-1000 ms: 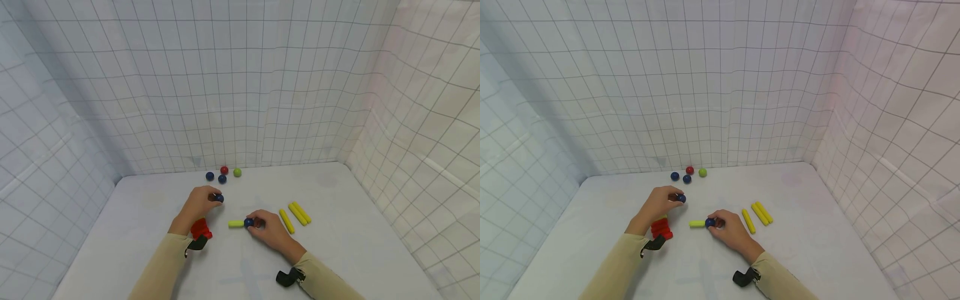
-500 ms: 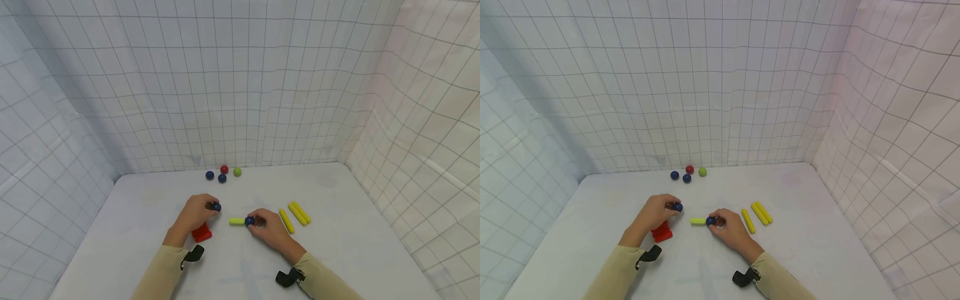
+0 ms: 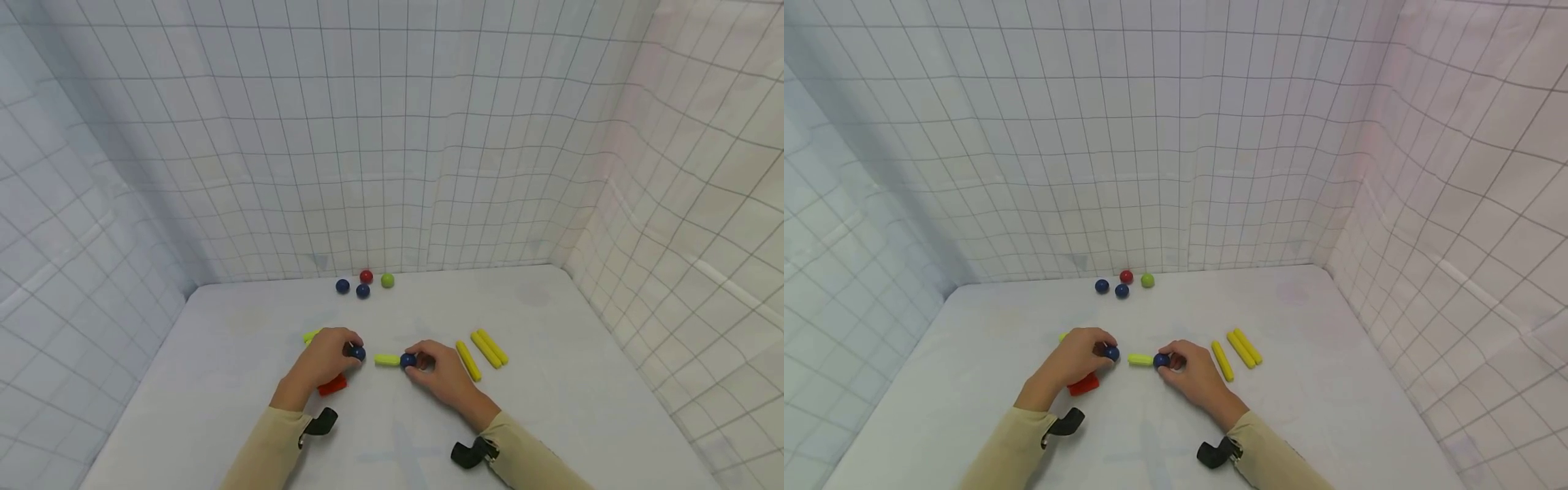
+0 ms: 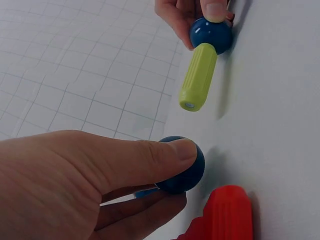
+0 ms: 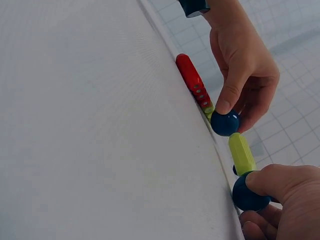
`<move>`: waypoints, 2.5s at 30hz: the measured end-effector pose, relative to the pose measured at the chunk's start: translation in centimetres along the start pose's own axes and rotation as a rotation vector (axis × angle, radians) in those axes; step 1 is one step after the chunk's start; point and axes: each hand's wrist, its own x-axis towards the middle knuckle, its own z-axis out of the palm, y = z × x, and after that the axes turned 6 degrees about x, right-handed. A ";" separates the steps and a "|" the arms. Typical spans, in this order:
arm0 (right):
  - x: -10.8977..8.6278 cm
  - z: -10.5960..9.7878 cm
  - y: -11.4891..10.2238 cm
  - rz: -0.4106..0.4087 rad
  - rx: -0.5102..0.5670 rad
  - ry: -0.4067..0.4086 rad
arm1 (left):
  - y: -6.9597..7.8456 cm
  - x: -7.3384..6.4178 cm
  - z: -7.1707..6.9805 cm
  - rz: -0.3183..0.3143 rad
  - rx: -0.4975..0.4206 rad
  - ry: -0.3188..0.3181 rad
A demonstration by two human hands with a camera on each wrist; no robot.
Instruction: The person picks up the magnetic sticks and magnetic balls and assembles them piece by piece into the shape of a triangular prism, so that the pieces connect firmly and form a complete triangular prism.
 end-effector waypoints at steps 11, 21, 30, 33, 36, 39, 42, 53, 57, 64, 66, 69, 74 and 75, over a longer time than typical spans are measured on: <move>-0.1 -0.1 0.0 0.016 -0.010 -0.011 | 0.6 0.2 1.1 0.051 0.029 0.010; 0.1 -0.1 0.0 0.036 -0.001 -0.028 | 1.0 -0.1 1.7 0.080 0.017 0.042; 0.2 -0.2 -0.2 0.005 -0.005 -0.019 | 1.1 -0.1 1.8 0.114 0.046 0.086; 0.1 -0.2 -0.2 0.004 -0.001 -0.024 | 1.1 -0.1 1.9 0.127 0.054 0.101; 0.2 -0.3 -0.1 0.021 0.001 -0.032 | 1.2 0.1 2.0 0.134 0.064 0.108; 0.3 -0.4 0.0 0.044 0.001 -0.041 | 1.1 0.2 1.9 0.134 0.085 0.112; 0.3 -0.4 0.1 0.059 0.005 -0.046 | 1.1 0.1 1.6 0.118 0.083 0.123; 0.0 -0.1 0.3 0.053 0.030 -0.042 | 0.9 -1.9 -0.9 0.060 0.103 0.094; 0.1 -0.3 0.3 0.045 0.020 -0.042 | 0.9 -3.2 -1.2 0.044 0.156 0.051; 0.5 -0.3 0.1 0.050 0.003 -0.035 | 0.7 -4.3 -1.8 0.012 0.193 -0.056; 0.4 -0.3 0.0 0.051 0.000 -0.035 | 0.6 -4.4 -1.7 0.017 0.190 -0.085; 0.2 -0.3 0.0 0.063 -0.001 -0.034 | 0.7 -4.5 -1.4 0.036 0.194 -0.096; 0.3 -0.4 0.0 0.080 0.010 -0.033 | 0.8 -4.4 -1.0 0.032 0.227 -0.076; 0.3 -0.4 0.0 0.080 0.012 -0.035 | 0.8 -4.4 -1.0 0.028 0.237 -0.074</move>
